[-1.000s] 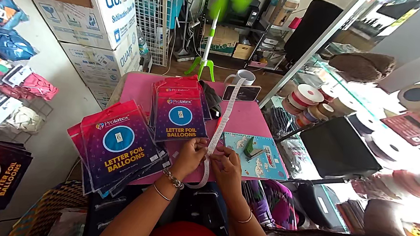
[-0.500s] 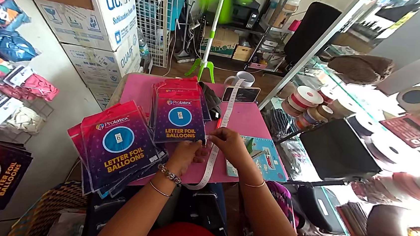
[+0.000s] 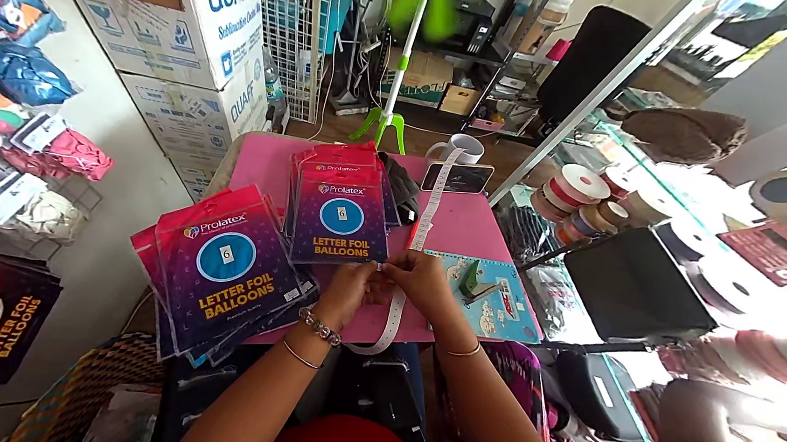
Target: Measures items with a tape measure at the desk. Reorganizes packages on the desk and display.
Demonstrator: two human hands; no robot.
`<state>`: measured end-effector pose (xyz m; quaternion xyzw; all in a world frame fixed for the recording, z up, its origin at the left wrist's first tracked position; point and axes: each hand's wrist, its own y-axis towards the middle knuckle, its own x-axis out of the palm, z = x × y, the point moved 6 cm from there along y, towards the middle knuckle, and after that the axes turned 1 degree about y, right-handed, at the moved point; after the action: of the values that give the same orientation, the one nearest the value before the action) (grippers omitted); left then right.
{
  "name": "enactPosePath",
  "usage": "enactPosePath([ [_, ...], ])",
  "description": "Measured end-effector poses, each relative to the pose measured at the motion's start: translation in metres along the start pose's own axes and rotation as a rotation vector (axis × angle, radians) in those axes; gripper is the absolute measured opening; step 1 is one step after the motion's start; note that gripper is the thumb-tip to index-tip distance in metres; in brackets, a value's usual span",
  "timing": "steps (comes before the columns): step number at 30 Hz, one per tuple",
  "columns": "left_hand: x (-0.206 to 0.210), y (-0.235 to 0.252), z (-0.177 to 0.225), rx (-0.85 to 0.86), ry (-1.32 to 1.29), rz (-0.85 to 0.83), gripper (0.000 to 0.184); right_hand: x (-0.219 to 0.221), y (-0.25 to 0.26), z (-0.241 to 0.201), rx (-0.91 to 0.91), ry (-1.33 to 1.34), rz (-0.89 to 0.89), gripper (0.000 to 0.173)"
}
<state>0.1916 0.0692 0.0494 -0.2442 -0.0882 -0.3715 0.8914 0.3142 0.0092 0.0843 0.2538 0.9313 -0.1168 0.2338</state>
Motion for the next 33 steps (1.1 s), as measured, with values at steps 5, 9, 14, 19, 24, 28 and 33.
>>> enactPosePath([
  [5,-0.002,0.001,-0.001,0.017,-0.020,-0.040,0.036,0.001,0.000,-0.003,0.018,-0.105,0.023,0.023],
  [9,-0.005,0.000,-0.001,-0.008,-0.078,-0.071,0.038,-0.006,0.005,0.003,0.043,-0.100,0.003,0.053],
  [14,-0.001,-0.001,0.000,0.014,-0.026,-0.048,0.040,0.002,0.007,0.008,0.020,0.072,-0.091,0.032],
  [19,0.000,-0.002,-0.001,0.069,0.010,-0.068,0.043,0.010,0.009,0.011,0.043,0.175,-0.114,0.022],
  [24,0.000,-0.001,-0.004,0.083,0.021,-0.081,0.042,0.010,0.013,0.016,0.076,0.245,-0.150,0.019],
  [28,0.001,-0.002,-0.003,0.094,0.020,-0.076,0.042,0.008,0.012,0.016,0.093,0.259,-0.222,0.015],
  [33,-0.001,-0.002,-0.002,0.097,0.004,-0.050,0.043,0.004,0.012,0.014,0.110,0.275,-0.269,0.012],
])
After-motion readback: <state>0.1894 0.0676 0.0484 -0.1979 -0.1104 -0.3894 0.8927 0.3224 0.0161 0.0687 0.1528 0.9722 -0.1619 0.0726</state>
